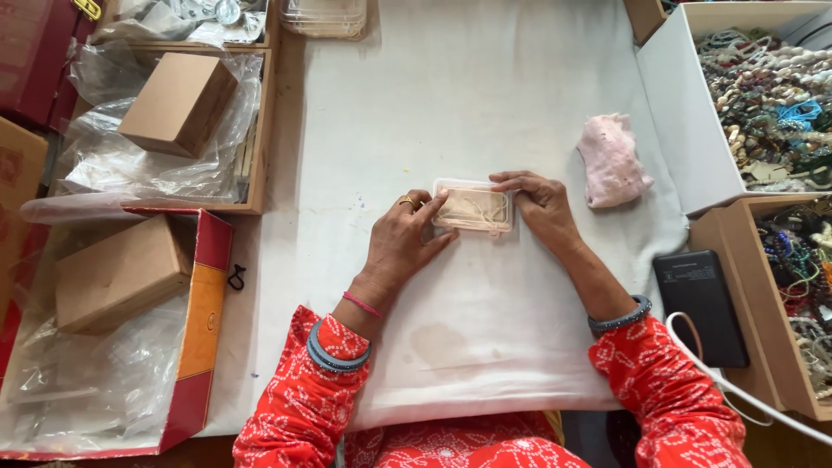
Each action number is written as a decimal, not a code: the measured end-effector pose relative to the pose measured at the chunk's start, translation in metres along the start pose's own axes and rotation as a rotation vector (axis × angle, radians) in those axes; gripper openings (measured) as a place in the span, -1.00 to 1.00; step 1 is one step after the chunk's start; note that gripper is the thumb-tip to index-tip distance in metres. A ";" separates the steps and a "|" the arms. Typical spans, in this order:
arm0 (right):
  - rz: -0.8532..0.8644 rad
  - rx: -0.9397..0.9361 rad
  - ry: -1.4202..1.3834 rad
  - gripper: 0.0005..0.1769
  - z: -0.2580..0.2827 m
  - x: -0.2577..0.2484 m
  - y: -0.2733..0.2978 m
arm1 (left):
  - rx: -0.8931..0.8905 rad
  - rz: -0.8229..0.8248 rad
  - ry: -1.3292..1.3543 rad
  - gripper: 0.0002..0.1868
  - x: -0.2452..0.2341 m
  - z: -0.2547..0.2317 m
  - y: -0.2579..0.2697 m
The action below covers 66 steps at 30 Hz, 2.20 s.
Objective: The person cleans a small plastic container with a pink cloth, places a small beige pouch inside, and closes it. They then clean a silver chain with the cloth, place it in a clear plastic bag, and put the bag into a beige pouch. Finally, they place the pouch into a plastic container.
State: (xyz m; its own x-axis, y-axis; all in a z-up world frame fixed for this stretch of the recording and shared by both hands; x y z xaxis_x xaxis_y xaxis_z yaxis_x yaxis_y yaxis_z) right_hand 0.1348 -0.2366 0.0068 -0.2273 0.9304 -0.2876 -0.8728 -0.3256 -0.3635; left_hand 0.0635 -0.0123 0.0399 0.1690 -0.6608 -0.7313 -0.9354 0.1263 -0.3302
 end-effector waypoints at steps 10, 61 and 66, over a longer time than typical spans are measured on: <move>-0.166 0.037 0.257 -0.70 0.023 -0.004 0.004 | -0.023 -0.026 -0.021 -0.34 -0.002 -0.007 -0.002; -0.043 0.286 -0.242 -0.24 0.018 0.020 0.009 | -0.581 0.043 1.222 -0.35 0.032 0.076 -0.010; -0.092 0.257 -0.262 -0.33 0.020 0.015 0.009 | -0.620 0.079 1.184 -0.34 0.028 0.068 -0.011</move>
State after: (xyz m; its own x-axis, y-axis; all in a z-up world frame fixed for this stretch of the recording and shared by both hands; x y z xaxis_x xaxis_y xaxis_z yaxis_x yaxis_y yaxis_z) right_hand 0.1152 -0.2220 0.0172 -0.2163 0.9762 -0.0152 -0.9671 -0.2164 -0.1337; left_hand 0.0993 0.0177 -0.0178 0.0339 -0.9460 0.3223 -0.9689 0.0480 0.2428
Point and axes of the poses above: each hand's wrist, its own y-axis away from the middle knuckle, its own x-axis out of the palm, z = x × y, the point moved 8 cm from there along -y, towards the middle knuckle, and after that the axes turned 8 degrees about -x, right-handed, at the moved point
